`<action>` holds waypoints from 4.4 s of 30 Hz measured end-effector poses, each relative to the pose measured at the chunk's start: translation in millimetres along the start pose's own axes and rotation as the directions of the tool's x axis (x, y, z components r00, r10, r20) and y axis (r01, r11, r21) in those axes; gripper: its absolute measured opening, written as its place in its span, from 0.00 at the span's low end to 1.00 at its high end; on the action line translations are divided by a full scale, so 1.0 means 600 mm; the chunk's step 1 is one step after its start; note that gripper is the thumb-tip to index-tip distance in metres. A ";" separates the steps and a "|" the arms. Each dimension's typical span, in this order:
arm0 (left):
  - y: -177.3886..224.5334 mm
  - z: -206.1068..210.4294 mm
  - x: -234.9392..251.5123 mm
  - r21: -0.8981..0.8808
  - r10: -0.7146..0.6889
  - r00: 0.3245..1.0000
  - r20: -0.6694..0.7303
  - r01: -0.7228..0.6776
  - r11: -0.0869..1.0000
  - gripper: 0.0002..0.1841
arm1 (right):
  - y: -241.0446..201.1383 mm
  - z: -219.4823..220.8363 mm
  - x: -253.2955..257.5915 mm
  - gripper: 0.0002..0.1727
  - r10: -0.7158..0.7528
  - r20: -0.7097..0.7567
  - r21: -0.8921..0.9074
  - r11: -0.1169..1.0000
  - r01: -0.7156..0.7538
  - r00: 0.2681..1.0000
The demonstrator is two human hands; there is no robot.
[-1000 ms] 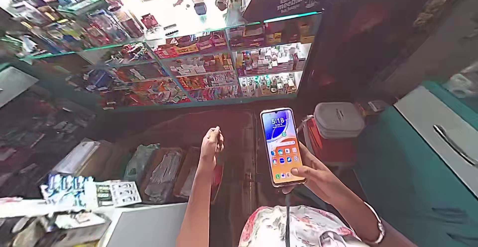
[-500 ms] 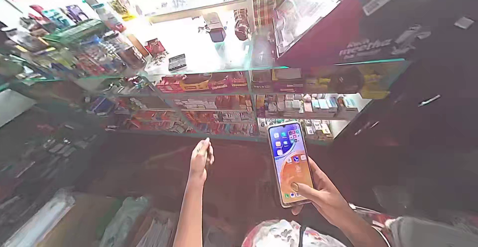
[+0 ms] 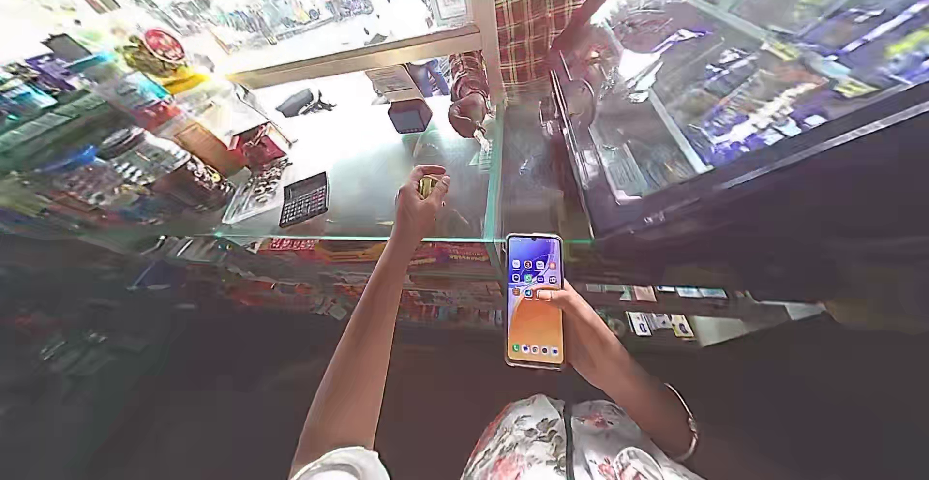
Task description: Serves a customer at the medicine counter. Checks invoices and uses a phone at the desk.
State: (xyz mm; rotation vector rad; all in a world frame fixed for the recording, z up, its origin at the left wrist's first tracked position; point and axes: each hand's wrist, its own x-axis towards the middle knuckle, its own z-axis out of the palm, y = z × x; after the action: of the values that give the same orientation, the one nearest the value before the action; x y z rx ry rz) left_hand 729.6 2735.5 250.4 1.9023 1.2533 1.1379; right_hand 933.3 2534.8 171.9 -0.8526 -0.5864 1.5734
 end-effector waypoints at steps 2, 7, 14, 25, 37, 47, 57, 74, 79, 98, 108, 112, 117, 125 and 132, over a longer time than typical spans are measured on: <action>-0.027 0.012 0.056 0.069 0.013 0.999 -0.032 -0.010 0.998 0.16 | -0.014 -0.004 0.056 0.33 0.008 -0.020 -0.007 1.000 -0.009 1.000; -0.053 0.015 0.175 0.270 0.160 0.987 -0.007 -0.152 0.951 0.23 | -0.056 0.014 0.154 0.33 0.050 -0.057 -0.014 0.999 -0.051 0.997; -0.088 0.021 0.319 0.388 0.375 0.860 0.346 -0.495 0.777 0.26 | -0.069 0.012 0.218 0.41 0.142 -0.114 0.125 0.984 -0.128 0.983; -0.104 0.028 0.388 0.179 0.605 0.602 0.521 -0.770 0.612 0.10 | -0.084 0.032 0.253 0.47 -0.052 -0.195 0.100 0.992 0.072 0.979; -0.068 0.038 0.260 -0.421 -0.104 0.968 0.230 0.195 0.886 0.03 | -0.081 0.037 0.281 0.37 -0.041 -0.320 0.066 0.996 0.066 0.946; -0.013 0.087 0.167 -0.872 -0.187 0.982 -0.036 0.061 0.485 0.06 | -0.080 0.035 0.286 0.27 -0.028 -0.358 0.042 0.998 0.046 0.933; 0.028 0.125 0.136 -0.922 -0.212 0.960 -0.182 -0.092 0.377 0.08 | -0.081 0.034 0.289 0.25 -0.024 -0.338 0.024 0.999 0.034 0.941; 0.025 0.129 0.162 -0.906 -0.197 0.964 -0.177 -0.082 0.414 0.08 | -0.090 0.033 0.299 0.25 -0.018 -0.301 0.064 0.997 0.039 0.953; -0.067 0.159 0.215 -0.413 0.224 0.919 -0.324 -0.351 0.840 0.04 | -0.082 0.028 0.266 0.15 -0.029 -0.315 0.155 0.985 0.081 0.949; -0.141 0.178 0.336 0.520 0.247 0.746 0.619 -0.624 0.583 0.16 | -0.073 -0.018 0.261 0.15 -0.084 -0.024 0.291 0.953 0.087 0.996; -0.247 -0.099 0.118 0.396 0.281 0.957 0.077 -0.288 0.872 0.11 | 0.026 0.147 0.329 0.44 0.264 0.293 0.257 0.904 -0.341 0.919; -0.329 -0.290 -0.028 -0.018 -0.039 0.990 -0.132 0.037 0.999 0.13 | 0.140 0.278 0.354 0.50 0.358 0.582 0.131 0.845 -0.519 0.730; -0.386 -0.491 -0.176 -0.361 -0.382 0.883 -0.274 0.274 0.891 0.15 | 0.335 0.458 0.379 0.41 0.353 0.811 -0.030 0.821 -0.570 0.466; -0.505 -0.785 -0.335 -0.457 -0.463 0.634 -0.619 0.188 0.869 0.18 | 0.571 0.782 0.438 0.33 0.585 0.745 -0.420 0.785 -0.455 0.322; -0.702 -1.037 -0.364 -0.365 -0.433 0.427 -0.794 0.234 0.901 0.19 | 0.816 1.044 0.567 0.29 0.650 0.729 -0.574 0.752 -0.324 0.215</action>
State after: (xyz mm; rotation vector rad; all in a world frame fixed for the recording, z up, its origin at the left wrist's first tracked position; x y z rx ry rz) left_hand -41.3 2706.6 119.8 0.7500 1.8189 1.9967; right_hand 125.3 2836.1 106.2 -0.2584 -1.5142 2.6391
